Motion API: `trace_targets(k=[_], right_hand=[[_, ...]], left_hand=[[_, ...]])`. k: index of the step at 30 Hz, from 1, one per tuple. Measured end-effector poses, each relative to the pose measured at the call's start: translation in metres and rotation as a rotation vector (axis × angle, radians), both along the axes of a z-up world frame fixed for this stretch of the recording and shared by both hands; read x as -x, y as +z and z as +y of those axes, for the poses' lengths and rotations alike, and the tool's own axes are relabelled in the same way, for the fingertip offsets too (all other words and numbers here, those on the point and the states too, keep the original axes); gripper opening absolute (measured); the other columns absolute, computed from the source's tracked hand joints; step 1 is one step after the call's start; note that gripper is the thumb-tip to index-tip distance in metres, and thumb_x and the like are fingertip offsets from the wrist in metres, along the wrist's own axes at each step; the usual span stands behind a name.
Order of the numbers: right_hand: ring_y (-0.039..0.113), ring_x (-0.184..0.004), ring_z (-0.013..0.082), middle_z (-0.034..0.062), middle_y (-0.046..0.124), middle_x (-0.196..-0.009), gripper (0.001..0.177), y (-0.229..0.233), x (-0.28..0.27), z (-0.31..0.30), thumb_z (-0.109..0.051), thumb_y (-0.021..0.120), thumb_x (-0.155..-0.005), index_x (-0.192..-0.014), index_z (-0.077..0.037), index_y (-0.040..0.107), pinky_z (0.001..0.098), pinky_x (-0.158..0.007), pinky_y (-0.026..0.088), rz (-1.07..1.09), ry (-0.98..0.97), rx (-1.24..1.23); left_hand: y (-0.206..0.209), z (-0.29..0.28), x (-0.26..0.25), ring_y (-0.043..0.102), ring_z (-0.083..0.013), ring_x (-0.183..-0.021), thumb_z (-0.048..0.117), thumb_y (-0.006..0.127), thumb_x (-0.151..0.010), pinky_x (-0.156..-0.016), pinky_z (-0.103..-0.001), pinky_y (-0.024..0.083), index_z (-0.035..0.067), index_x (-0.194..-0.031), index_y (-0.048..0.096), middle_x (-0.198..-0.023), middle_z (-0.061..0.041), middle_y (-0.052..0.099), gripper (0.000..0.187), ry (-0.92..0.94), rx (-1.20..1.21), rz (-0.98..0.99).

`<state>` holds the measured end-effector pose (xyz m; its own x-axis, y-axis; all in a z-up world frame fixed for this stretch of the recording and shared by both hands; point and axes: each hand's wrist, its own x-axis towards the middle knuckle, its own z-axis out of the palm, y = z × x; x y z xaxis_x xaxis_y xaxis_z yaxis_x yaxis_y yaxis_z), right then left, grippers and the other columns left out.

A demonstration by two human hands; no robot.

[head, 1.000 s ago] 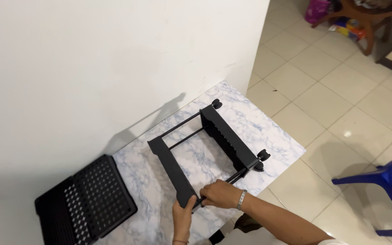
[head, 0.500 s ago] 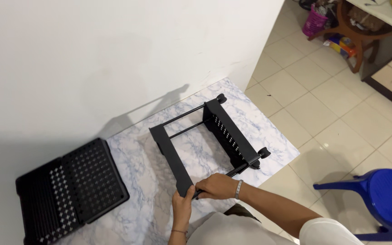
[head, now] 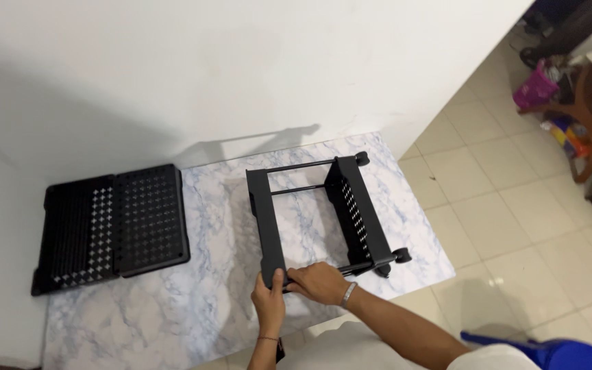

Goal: The person assembles a black plastic shelving unit by inserting rods into slots on the side panels and attaching wheels. They repeatedly insert and remove rods and panels, adjusting the structure on a marble-patterned table.

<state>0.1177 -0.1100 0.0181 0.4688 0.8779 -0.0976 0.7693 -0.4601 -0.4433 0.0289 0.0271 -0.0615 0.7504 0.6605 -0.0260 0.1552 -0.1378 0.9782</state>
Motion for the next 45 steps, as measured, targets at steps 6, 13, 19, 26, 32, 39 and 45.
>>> trace_targets(k=[6,13,19,26,32,39,45], right_hand=[[0.068,-0.071,0.0360,0.0132,0.071,-0.075,0.033,-0.010,0.001,0.000,-0.042,0.058,-0.101,-0.100,-0.008,0.057,0.0494,-0.060,0.052,0.006,0.004,-0.024],[0.068,-0.066,0.0372,0.0143,0.070,-0.072,0.034,-0.010,-0.003,0.001,-0.041,0.058,-0.099,-0.101,-0.007,0.058,0.0493,-0.057,0.052,-0.024,0.022,-0.054],[0.068,-0.063,0.0367,0.0141,0.069,-0.070,0.034,-0.014,-0.004,0.002,-0.041,0.058,-0.099,-0.100,-0.006,0.057,0.0490,-0.054,0.052,-0.026,0.052,-0.059],[0.068,-0.063,0.0362,0.0125,0.069,-0.071,0.031,-0.020,-0.005,0.000,-0.038,0.061,-0.099,-0.095,-0.008,0.057,0.0494,-0.055,0.052,-0.070,0.045,-0.143],[0.067,-0.062,0.0360,0.0109,0.069,-0.071,0.031,-0.022,-0.007,-0.001,-0.037,0.059,-0.101,-0.094,-0.007,0.055,0.0492,-0.052,0.052,-0.056,0.056,-0.159],[0.068,-0.064,0.0369,0.0130,0.070,-0.070,0.032,-0.022,-0.005,0.000,-0.040,0.057,-0.101,-0.094,-0.008,0.056,0.0508,-0.057,0.052,-0.049,0.056,-0.065],[0.070,-0.068,0.0383,0.0167,0.071,-0.074,0.036,-0.027,-0.009,0.002,-0.042,0.056,-0.100,-0.094,-0.007,0.058,0.0509,-0.060,0.053,-0.093,0.082,-0.079]], left_hand=[[-0.018,-0.010,-0.008,0.068,-0.0390,-0.073,0.027,0.061,-0.098,-0.066,-0.045,0.051,-0.006,-0.096,0.066,-0.082,-0.024,0.070,0.033,0.196,-0.150,-0.114],[-0.028,-0.014,-0.017,0.061,-0.0413,-0.067,0.025,0.054,-0.103,-0.064,-0.049,0.047,-0.006,-0.085,0.063,-0.074,-0.025,0.065,0.036,0.294,-0.222,-0.157],[-0.032,-0.018,-0.019,0.052,-0.0310,-0.057,0.025,0.056,-0.100,-0.057,-0.044,0.042,-0.005,-0.079,0.058,-0.065,-0.021,0.058,0.037,0.423,-0.166,-0.152],[-0.024,-0.019,-0.020,0.045,-0.0197,-0.061,0.024,0.058,-0.100,-0.056,-0.040,0.040,-0.005,-0.077,0.056,-0.062,-0.015,0.054,0.037,0.455,-0.160,-0.218],[-0.023,-0.017,-0.022,0.042,-0.0167,-0.062,0.022,0.057,-0.101,-0.056,-0.039,0.038,-0.006,-0.078,0.055,-0.062,-0.013,0.051,0.036,0.448,-0.166,-0.237],[-0.027,-0.014,-0.017,0.056,-0.0216,-0.069,0.024,0.056,-0.101,-0.066,-0.040,0.048,-0.007,-0.091,0.064,-0.075,-0.019,0.066,0.034,0.407,-0.181,-0.224],[-0.034,-0.006,-0.024,0.056,-0.0296,-0.068,0.025,0.056,-0.101,-0.068,-0.044,0.048,-0.008,-0.089,0.065,-0.077,-0.025,0.066,0.036,0.404,-0.200,-0.157]])
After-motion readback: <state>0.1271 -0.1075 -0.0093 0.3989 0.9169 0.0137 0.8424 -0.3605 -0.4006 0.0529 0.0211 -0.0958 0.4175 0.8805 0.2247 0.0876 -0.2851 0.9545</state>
